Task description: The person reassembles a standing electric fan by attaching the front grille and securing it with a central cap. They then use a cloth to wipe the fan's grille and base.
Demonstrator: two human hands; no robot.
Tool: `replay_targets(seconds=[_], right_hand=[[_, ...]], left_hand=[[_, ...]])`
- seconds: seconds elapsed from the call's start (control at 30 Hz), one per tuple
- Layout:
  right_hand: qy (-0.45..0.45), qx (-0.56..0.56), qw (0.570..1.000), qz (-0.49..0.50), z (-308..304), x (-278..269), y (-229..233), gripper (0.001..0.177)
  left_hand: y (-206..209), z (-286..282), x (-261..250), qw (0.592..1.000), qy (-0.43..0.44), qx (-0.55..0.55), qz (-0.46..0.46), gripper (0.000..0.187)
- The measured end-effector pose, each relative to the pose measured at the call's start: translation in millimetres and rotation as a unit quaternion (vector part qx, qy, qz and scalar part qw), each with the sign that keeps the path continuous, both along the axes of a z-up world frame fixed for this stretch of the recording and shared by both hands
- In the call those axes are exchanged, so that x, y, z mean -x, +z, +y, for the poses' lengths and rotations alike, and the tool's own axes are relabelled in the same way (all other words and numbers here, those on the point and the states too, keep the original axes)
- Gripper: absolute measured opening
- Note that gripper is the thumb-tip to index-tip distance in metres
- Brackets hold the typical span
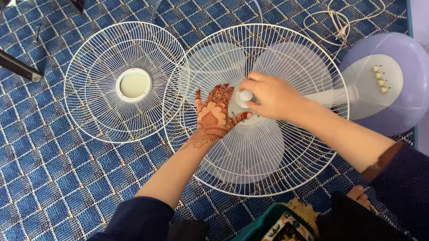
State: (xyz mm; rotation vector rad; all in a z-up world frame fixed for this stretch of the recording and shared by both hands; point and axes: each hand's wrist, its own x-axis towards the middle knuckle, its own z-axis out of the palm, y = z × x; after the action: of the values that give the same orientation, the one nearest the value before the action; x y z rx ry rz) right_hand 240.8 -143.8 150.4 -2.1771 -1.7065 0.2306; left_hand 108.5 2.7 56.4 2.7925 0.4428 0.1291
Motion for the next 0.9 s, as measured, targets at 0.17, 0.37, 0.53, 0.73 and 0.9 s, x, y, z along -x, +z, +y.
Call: replay_targets(seconds=[0.17,0.37,0.53,0.73,0.9], right_hand=[[0.024,-0.038,0.999,0.016,6.4,-10.1,2.6,0.043],[-0.041,0.027,0.999,0.005,2.5,1.0,-5.5,0.038],[0.061,-0.056,0.994,0.067,7.0,-9.0,-2.0,0.036],[-0.055,-0.009,0.998,0.019,4.6,-4.8,-10.4,0.041],[0.055,-0.024,0.996,0.070,6.0,-12.8,-12.1,0.038]], left_hand=[[-0.5,0.4,1.5,1.000,-0.014,-0.014,-0.012,0.102],[-2.4,0.5,0.2,1.000,-0.008,0.006,-0.002,0.101],[-1.5,0.8,1.0,1.000,-0.012,-0.006,-0.021,0.100],[-0.3,1.3,0.0,1.000,-0.003,0.022,-0.005,0.100],[-0.4,0.5,0.1,1.000,-0.010,0.004,-0.016,0.099]])
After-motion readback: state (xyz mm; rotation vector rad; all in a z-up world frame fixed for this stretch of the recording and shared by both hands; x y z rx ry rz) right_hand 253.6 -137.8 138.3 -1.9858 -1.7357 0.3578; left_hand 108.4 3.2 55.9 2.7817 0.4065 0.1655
